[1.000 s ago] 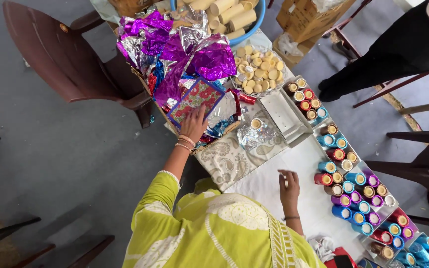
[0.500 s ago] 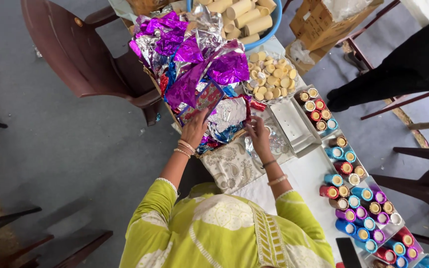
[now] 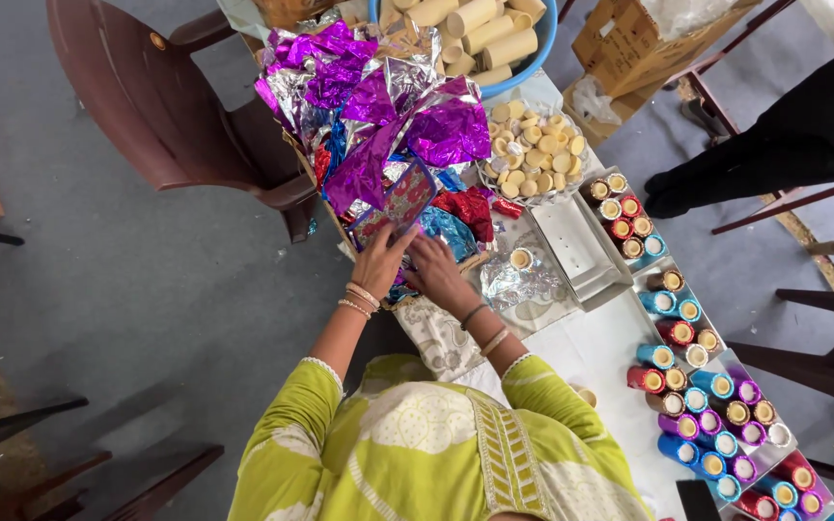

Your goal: The person wraps small beige cups with shiny metallic foil sheets. They pick up a cup, select a foil sheet, wrap the cup, and place it on the table. The person repeats this process with different colored foils.

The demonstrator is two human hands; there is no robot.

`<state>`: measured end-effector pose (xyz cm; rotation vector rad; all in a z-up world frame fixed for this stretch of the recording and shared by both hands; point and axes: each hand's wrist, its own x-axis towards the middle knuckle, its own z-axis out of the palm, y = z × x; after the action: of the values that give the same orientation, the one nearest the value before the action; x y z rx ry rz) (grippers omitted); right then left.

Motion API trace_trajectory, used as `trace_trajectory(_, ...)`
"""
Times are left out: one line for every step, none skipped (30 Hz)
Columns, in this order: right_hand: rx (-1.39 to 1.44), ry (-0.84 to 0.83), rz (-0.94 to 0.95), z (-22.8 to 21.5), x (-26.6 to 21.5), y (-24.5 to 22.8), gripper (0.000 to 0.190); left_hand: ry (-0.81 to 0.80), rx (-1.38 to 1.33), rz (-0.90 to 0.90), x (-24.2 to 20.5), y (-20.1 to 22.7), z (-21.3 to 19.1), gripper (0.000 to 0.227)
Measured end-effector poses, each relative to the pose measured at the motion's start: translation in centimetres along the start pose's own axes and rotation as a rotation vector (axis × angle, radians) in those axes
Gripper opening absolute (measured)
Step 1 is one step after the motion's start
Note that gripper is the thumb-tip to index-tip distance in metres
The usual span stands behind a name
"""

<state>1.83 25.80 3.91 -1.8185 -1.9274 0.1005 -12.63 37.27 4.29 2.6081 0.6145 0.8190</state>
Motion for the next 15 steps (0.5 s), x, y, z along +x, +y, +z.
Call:
trace_trajectory(-0.001,0.000,0.001,0.3,-0.2,-0.1,0.057,0.000,-0.001,0.001,0.1,0.4,-0.4,0.058)
trace_trajectory(0.061,-0.069,0.006,0.6,-0.4,-0.3,0.050,-0.036,0.007,0.000,0.2,0.8,-0.8,0.055)
trace_trajectory(0.123,-0.138,0.010,0.9,-0.5,-0.4,0.043,-0.072,0.016,-0.001,0.2,1.2,-1.3,0.051)
trace_trajectory(0.123,-0.138,0.010,0.7,-0.7,-0.5,0.043,-0.073,0.016,-0.001,-0.2,1.1,-0.7,0.051)
trace_trajectory(0.171,-0.126,-0.019,0.4,-0.8,-0.5,0.039,-0.109,0.072,0.022,-0.4,1.0,0.0,0.049)
trace_trajectory(0.219,-0.113,-0.049,0.2,-0.9,-0.5,0.034,-0.146,0.128,0.044,-0.7,0.9,0.6,0.047)
trace_trajectory(0.218,-0.117,-0.050,-0.4,-1.0,-0.3,0.034,-0.145,0.126,0.041,-0.6,1.3,0.6,0.047)
trace_trajectory(0.306,-0.088,-0.075,-1.0,-1.1,0.0,0.028,-0.149,0.125,0.026,-0.5,1.6,0.7,0.043)
trace_trajectory(0.394,-0.057,-0.096,-1.5,-1.2,0.1,0.022,-0.156,0.123,0.013,-0.5,2.0,0.7,0.040)
trace_trajectory(0.394,-0.058,-0.093,-1.9,-1.7,0.3,0.022,-0.157,0.120,0.013,-0.6,2.0,0.8,0.040)
trace_trajectory(0.479,-0.030,-0.032,-2.5,-2.1,0.5,0.016,-0.140,0.122,0.014,-0.6,1.9,1.0,0.037)
trace_trajectory(0.563,-0.001,0.029,-3.0,-2.4,0.8,0.012,-0.123,0.124,0.015,-0.6,1.9,1.1,0.034)
trace_trajectory(0.561,-0.002,0.030,-2.5,-2.9,1.7,0.012,-0.123,0.122,0.015,-0.5,2.1,1.1,0.034)
trace_trajectory(0.494,0.188,0.220,-2.1,-3.4,2.5,0.011,-0.143,0.105,0.003,-0.5,2.3,1.0,0.033)
trace_trajectory(0.420,0.376,0.410,-1.6,-3.9,3.3,0.010,-0.165,0.089,-0.011,-0.6,2.4,1.0,0.032)
